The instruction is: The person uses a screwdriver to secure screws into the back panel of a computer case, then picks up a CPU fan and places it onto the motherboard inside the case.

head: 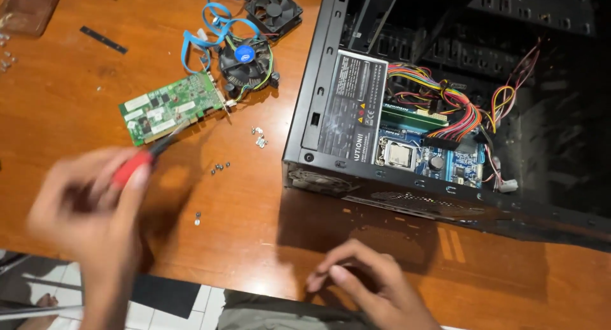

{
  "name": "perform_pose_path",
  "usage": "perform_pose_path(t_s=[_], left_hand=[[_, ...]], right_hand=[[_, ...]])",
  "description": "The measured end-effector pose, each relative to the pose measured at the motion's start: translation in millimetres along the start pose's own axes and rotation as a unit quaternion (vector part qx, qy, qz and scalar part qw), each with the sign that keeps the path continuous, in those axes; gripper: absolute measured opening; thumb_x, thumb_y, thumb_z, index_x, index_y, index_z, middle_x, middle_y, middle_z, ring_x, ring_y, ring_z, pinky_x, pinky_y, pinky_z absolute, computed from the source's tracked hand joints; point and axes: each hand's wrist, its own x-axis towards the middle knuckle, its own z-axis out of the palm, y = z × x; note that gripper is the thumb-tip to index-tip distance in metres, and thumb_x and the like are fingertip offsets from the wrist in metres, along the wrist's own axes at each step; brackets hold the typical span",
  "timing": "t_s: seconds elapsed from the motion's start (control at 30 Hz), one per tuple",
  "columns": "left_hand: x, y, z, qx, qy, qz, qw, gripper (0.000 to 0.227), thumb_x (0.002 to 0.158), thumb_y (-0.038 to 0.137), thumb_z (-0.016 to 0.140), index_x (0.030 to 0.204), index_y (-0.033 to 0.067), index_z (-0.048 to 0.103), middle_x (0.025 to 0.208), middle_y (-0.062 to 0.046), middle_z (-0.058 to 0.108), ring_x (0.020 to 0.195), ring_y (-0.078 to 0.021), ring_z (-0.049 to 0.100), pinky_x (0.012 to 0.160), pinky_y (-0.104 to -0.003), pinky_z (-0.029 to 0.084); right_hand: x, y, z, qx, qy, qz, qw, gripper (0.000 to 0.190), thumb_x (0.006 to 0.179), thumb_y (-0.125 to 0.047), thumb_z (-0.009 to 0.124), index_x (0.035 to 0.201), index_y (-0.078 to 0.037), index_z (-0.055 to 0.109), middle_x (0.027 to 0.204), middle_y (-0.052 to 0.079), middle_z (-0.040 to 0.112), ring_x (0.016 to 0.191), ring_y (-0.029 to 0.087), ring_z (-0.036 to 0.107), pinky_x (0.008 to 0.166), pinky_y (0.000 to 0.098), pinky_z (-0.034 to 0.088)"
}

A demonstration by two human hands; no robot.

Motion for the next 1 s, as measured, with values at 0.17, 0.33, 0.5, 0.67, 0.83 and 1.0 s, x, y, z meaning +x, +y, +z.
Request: perform_pose_path(t_s=[0.17,0.33,0.5,0.67,0.83,1.0], left_hand=[[36,-43,9,-0.103,-0.183,-0.150,0.966,0.019,0.093,-0.003,0.078,0.100,0.0033,0.061,0.107,-0.013,0.071,0.095,-0.0111,0.069,0.077,-0.015,0.051],[24,-20,3,-0.136,-0.216,-0.131,0.958,0.026,0.088,0.005,0.077,0.105,0.0056,0.057,0.103,-0.009,0.066,0.099,-0.0152,0.069,0.089,-0.023,0.057],[-48,73,20,-0.390,-0.159,-0.207,0.883,0.025,0.100,0.016,0.059,0.079,0.0087,0.047,0.078,-0.004,0.050,0.054,-0.0253,0.074,0.042,-0.033,0.060],[-93,92,31,-0.268,-0.261,-0.115,0.920,0.025,0.074,-0.001,0.085,0.091,0.0038,0.067,0.090,-0.014,0.072,0.080,-0.0167,0.073,0.069,-0.021,0.062],[-53,63,12,-0.195,-0.248,-0.118,0.942,0.018,0.083,0.002,0.081,0.096,0.0028,0.068,0.101,-0.013,0.077,0.099,-0.0203,0.075,0.096,-0.031,0.060],[-11,17,11,0.021,-0.139,-0.071,0.988,0.031,0.084,-0.001,0.089,0.098,-0.0004,0.060,0.086,-0.011,0.071,0.084,-0.0144,0.071,0.106,-0.032,0.056]], right_hand=[[-27,41,-22,-0.016,0.113,0.099,0.988,0.018,0.096,-0.017,0.063,0.103,-0.002,0.071,0.086,0.014,0.086,0.084,0.022,0.083,0.083,0.0338,0.065],[-29,40,-16,-0.030,0.112,0.083,0.990,0.017,0.094,-0.017,0.066,0.102,-0.003,0.072,0.086,0.013,0.085,0.082,0.022,0.084,0.081,0.0344,0.068],[-13,18,19,0.038,0.060,0.031,0.997,0.062,0.092,-0.038,0.073,0.138,0.000,0.058,0.127,0.014,0.069,0.110,0.023,0.076,0.098,0.0335,0.056],[2,11,41,-0.188,0.087,-0.072,0.976,0.024,0.101,-0.023,0.057,0.106,-0.003,0.069,0.097,0.008,0.069,0.089,0.019,0.070,0.082,0.0289,0.053],[-12,30,8,-0.273,0.132,-0.025,0.953,0.024,0.101,-0.024,0.053,0.107,-0.007,0.068,0.107,0.008,0.077,0.100,0.020,0.074,0.091,0.0313,0.054],[-29,59,-26,-0.353,0.168,0.141,0.909,0.026,0.096,-0.035,0.059,0.096,-0.012,0.072,0.076,0.003,0.077,0.066,0.016,0.069,0.065,0.0305,0.049]])
